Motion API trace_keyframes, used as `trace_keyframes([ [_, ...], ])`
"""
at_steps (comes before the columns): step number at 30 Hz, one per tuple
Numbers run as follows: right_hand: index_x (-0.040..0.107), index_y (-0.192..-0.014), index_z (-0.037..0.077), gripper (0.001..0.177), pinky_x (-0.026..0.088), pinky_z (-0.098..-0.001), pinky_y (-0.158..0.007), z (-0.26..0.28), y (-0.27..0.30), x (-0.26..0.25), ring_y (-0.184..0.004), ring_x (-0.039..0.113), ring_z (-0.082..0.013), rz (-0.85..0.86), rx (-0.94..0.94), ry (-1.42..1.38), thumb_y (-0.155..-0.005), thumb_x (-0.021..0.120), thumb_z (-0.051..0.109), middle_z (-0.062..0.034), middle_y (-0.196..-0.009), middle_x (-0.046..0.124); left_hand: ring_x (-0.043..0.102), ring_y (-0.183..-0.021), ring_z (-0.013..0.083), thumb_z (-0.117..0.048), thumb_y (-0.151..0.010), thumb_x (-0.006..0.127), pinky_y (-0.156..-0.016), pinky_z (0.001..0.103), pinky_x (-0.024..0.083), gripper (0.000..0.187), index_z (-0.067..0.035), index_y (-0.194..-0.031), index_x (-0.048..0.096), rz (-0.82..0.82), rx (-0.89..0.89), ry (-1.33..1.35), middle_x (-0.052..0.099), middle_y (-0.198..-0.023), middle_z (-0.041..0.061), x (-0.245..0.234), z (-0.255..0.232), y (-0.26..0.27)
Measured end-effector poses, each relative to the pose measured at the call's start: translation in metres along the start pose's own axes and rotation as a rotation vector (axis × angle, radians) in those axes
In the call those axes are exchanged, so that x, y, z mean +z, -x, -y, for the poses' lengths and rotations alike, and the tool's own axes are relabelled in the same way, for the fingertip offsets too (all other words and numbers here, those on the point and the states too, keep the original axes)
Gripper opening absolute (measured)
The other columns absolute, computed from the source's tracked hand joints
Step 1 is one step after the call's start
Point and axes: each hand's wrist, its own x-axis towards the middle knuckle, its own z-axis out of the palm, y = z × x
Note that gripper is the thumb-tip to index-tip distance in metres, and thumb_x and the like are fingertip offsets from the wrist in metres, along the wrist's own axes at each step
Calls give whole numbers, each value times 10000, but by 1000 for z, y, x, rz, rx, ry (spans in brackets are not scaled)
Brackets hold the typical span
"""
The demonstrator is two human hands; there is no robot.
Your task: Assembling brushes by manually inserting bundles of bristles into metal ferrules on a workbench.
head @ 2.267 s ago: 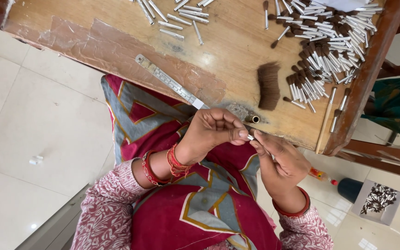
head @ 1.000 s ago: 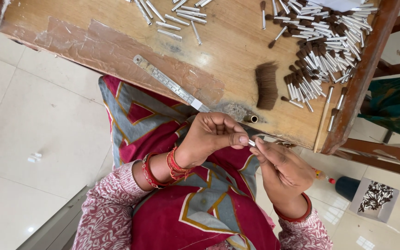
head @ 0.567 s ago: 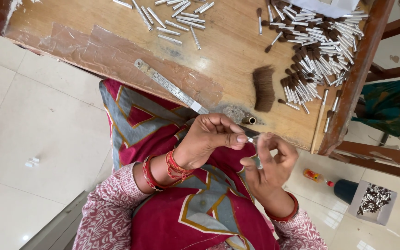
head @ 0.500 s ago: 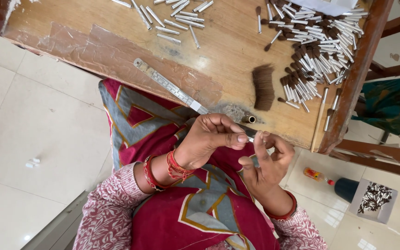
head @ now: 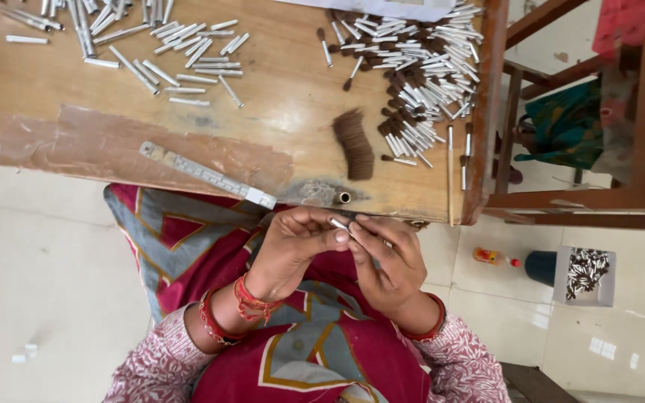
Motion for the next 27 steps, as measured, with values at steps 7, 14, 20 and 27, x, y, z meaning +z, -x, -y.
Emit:
trace_keyframes([
  [7,660,-1188,7,180,517,-458,-812,-75,-22,-26,-931,648,-355,61,143,550,-1030,677,91,-193,-1021,690,742,-942,194,41,-960,709,-877,318,609,136,44,-1095,694,-50,223,-51,785,-1049,171,-10,-22,-8],
  [14,620,-1062,-3,193,510,-494,-739,-112,-18,-24,-880,643,-404,250,357,882,-1019,716,158,-203,-909,625,741,-912,195,6,-978,707,-845,322,621,144,36,-1118,706,-92,303,-78,762,-1010,149,-8,-36,-22],
  [20,666,-1313,21,302,560,-316,-825,-38,-10,-20,-928,702,-198,45,207,17,-1033,620,-84,-181,-1187,576,752,-940,206,-9,-969,715,-843,329,624,147,27,-1109,689,-116,267,-17,769,-1033,138,-12,-40,-24],
  [27,727,-1252,61,368,548,-223,-687,-16,2,-9,-790,628,-100,260,349,-339,-963,620,-140,-83,-1047,625,763,-943,207,-9,-943,751,-824,330,641,134,4,-1066,698,-115,231,-29,768,-1035,133,-16,-27,-20],
])
